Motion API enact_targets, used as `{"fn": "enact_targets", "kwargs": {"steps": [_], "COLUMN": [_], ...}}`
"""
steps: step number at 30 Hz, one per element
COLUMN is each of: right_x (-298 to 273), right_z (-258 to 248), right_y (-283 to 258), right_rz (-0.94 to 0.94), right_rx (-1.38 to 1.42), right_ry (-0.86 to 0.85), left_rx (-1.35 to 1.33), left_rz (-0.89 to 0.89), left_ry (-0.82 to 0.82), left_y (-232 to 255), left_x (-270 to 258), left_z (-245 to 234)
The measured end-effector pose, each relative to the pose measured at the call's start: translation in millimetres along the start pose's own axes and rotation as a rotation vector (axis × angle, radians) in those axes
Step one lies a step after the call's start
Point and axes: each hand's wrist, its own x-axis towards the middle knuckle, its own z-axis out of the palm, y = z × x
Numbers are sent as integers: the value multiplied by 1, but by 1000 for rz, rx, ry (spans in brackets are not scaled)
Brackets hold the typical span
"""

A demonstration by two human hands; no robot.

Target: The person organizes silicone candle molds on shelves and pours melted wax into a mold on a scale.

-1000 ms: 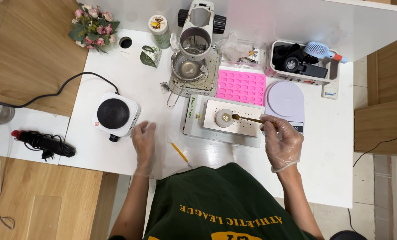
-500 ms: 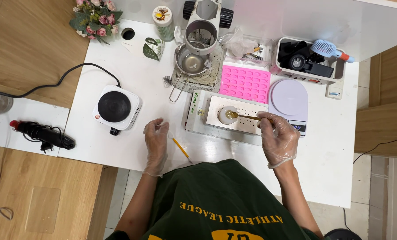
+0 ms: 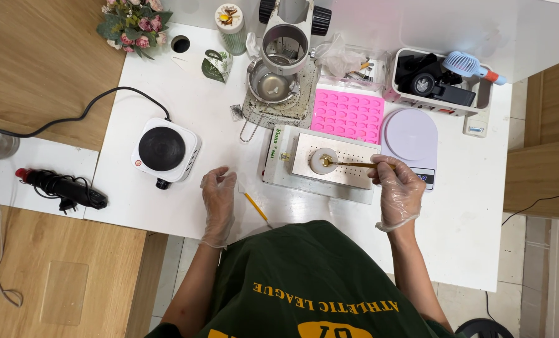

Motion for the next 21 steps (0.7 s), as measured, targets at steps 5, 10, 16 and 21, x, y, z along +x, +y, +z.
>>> {"fn": "enact_targets", "kwargs": {"steps": [5, 10, 16, 21], "right_x": [-1, -2, 3, 7], "right_z": [-1, -2, -8, -14], "right_y": [2, 0, 8, 22], "right_rz": [18, 29, 75, 169], "right_rx": [73, 91, 144, 307], "right_ry": [14, 36, 73, 102], "left_rx": [3, 13, -22, -26], "left_rz": [2, -33, -32, -31], "left_ry": [-20, -34, -25, -27], "left_y": [7, 10, 7, 5], "left_x": [-3, -4, -3, -2], "left_z": [2, 5, 4, 3]}}
